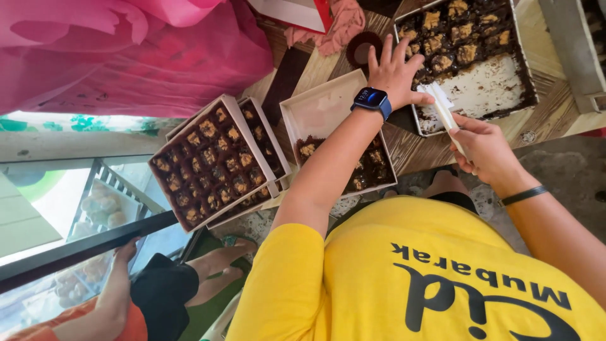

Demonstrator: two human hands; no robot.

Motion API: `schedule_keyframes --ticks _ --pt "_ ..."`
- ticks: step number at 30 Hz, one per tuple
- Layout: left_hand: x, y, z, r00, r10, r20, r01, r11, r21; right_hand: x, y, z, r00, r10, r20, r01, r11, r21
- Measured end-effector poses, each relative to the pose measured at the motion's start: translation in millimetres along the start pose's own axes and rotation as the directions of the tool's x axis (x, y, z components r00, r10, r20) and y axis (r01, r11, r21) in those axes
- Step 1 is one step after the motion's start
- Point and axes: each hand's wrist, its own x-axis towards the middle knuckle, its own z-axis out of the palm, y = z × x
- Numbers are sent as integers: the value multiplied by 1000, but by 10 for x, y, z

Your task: The person transfers small baked goods from a tray into a cardboard box using a spatula and their hand, one at a time.

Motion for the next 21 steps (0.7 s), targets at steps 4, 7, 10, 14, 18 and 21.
schedule_keyframes --ticks 4,7,10,14,18,21 --pt "31 -9 -18 997 13 -73 -15 1000 -19 51 94 -106 994 -7 108 -14 981 196" --pt "3 3 -44 995 21 -96 -25 999 -48 93 235 -116 994 -32 104 7 973 231" --pt "-37 -71 -60 982 88 -169 -115 981 -156 31 239 -103 998 -31 55 21 985 173" --pt "63 -201 -154 996 38 -84 -65 937 -344 -17 192 -125 994 -105 -16 105 994 -16" --pt "316 -615 -66 935 -146 -324 10 922 -388 -82 114 -188 988 -147 -45 136 971 -196" --pt "411 -1006 216 811 -363 -458 237 921 -309 -179 38 -189 988 -138 -74 113 957 -268"
